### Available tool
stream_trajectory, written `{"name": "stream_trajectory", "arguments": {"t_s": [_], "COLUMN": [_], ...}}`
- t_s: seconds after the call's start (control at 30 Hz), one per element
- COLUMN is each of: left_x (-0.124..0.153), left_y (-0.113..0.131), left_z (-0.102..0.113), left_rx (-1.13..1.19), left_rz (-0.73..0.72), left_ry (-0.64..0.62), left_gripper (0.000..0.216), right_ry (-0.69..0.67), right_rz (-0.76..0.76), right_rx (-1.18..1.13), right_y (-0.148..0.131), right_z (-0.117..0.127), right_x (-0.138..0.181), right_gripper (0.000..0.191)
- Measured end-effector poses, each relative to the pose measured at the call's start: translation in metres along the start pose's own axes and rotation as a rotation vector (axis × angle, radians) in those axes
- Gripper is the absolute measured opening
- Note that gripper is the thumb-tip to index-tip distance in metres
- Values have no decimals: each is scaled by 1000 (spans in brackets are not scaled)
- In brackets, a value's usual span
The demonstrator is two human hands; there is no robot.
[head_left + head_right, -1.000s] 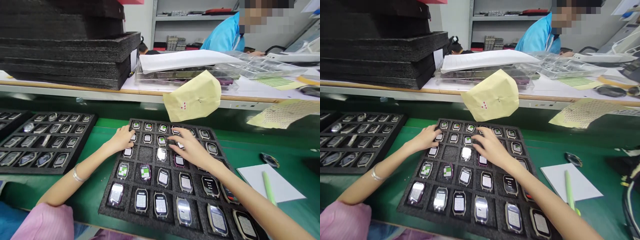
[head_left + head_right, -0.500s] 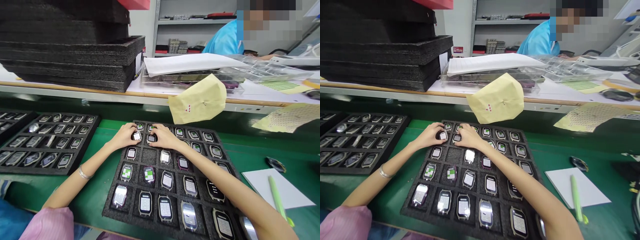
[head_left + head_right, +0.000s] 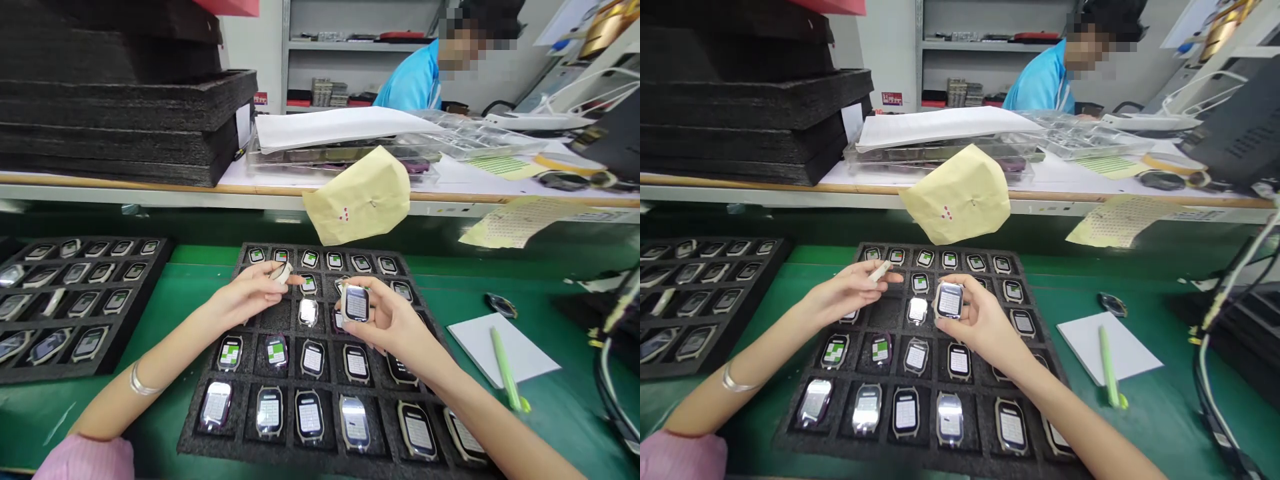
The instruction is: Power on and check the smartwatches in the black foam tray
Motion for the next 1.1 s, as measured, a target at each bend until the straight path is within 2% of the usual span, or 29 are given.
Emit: {"name": "stream_trajectory", "arguments": {"t_s": [0.13, 0.23, 0.37, 0.43, 0.53, 0.67, 0.87, 1.1], "left_x": [1, 7, 19, 24, 29, 30, 29, 29], "left_y": [-15, -25, -29, -28, -27, -30, -32, -30], "left_z": [-22, -32, -37, -40, -47, -54, -55, -55], "left_rx": [1, -24, -92, -89, -78, -104, -177, -213], "left_rz": [3, -6, -47, -53, -37, -58, -161, -181], "left_ry": [6, 60, 152, 121, 11, -73, -115, -68], "left_gripper": [40, 46, 60, 64, 66, 55, 26, 19], "right_ry": [-14, -70, -93, -55, 38, 107, 61, 6], "right_rz": [-21, -22, 18, 60, 112, 127, 174, 228], "right_rx": [-95, -193, -217, -158, -72, -41, -67, -52], "right_y": [4, 8, 14, 15, 14, 10, 10, 7], "right_z": [-3, -6, -7, -6, -5, -6, -5, -6], "right_x": [3, 3, 4, 6, 8, 10, 13, 21], "right_gripper": [54, 60, 51, 42, 34, 28, 24, 24]}}
Point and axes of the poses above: each hand's wrist, its own x-axis away from the middle knuckle, its own z-axis out of the back of the hand, y = z × x, the point moved 3 cm from there along -x, towards the middle knuckle, and after that the axes turned 1 degree about y, right-handed, at the moved point
